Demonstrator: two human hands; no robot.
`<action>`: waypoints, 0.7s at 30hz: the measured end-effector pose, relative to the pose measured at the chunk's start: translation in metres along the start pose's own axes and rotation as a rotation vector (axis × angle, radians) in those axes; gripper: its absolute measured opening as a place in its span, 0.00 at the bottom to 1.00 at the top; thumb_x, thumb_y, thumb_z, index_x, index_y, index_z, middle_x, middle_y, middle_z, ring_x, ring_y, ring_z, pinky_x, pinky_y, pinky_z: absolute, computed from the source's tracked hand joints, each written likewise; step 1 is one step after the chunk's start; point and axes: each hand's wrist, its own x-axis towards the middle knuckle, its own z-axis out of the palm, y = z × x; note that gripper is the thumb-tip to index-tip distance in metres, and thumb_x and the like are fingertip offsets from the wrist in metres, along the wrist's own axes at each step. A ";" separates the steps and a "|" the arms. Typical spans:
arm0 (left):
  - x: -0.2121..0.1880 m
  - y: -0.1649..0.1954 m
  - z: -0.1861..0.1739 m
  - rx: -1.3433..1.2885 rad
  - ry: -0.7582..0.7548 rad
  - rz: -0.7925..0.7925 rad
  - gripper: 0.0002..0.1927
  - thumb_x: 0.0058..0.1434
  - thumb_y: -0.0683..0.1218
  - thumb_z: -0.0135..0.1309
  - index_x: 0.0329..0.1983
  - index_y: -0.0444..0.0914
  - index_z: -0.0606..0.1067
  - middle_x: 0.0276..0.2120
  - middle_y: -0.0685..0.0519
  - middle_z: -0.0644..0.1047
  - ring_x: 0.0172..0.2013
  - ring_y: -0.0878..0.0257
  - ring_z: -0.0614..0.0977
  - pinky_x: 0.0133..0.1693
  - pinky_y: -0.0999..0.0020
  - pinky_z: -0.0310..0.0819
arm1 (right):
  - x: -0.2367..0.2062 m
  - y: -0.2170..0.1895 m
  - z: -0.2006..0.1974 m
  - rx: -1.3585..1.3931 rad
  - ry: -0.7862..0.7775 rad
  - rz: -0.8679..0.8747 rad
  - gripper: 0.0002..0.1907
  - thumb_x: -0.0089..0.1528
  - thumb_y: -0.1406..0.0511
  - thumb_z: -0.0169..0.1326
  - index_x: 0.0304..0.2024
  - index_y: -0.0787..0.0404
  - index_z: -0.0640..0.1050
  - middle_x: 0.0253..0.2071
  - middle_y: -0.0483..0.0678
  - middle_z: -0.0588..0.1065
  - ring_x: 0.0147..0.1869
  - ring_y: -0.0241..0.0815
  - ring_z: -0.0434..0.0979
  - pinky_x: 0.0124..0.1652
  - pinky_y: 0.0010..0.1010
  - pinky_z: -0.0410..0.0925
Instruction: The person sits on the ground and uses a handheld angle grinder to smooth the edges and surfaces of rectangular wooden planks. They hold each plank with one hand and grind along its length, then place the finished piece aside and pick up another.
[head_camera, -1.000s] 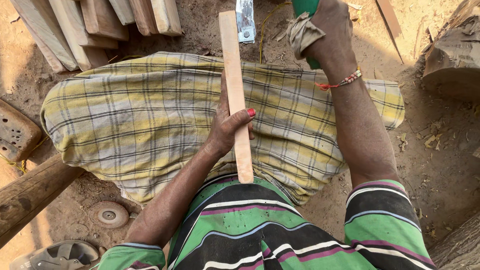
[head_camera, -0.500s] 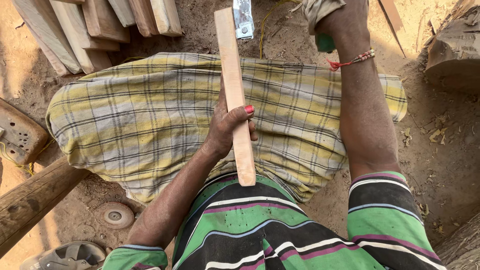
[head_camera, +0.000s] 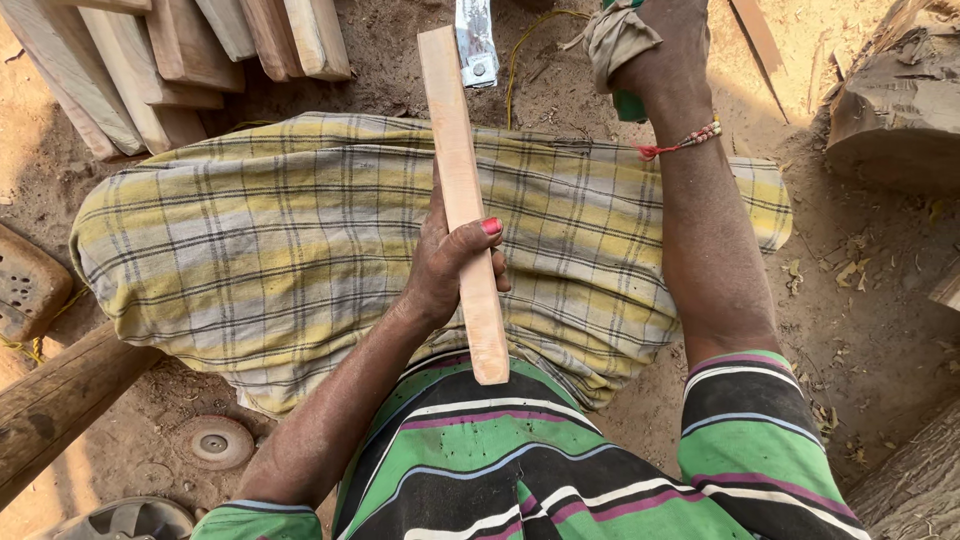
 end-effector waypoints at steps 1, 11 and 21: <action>0.000 0.000 0.000 -0.003 -0.006 -0.002 0.58 0.54 0.54 0.56 0.80 0.47 0.33 0.38 0.45 0.66 0.27 0.61 0.79 0.27 0.59 0.86 | 0.000 0.000 0.000 -0.028 -0.035 0.008 0.18 0.61 0.58 0.69 0.45 0.63 0.81 0.34 0.60 0.81 0.33 0.50 0.83 0.32 0.41 0.78; 0.000 0.001 -0.002 0.026 -0.009 -0.003 0.59 0.54 0.55 0.56 0.80 0.47 0.33 0.38 0.44 0.68 0.29 0.62 0.80 0.28 0.60 0.88 | -0.002 0.000 -0.005 -0.038 -0.047 -0.003 0.15 0.64 0.59 0.68 0.44 0.63 0.81 0.34 0.59 0.81 0.33 0.50 0.83 0.32 0.40 0.78; 0.003 0.016 -0.029 -0.039 -0.013 -0.083 0.56 0.51 0.55 0.60 0.79 0.43 0.45 0.37 0.47 0.69 0.28 0.61 0.79 0.29 0.57 0.86 | -0.006 -0.023 -0.012 -0.061 -0.077 -0.109 0.13 0.67 0.59 0.66 0.42 0.63 0.80 0.33 0.58 0.80 0.33 0.49 0.83 0.32 0.40 0.78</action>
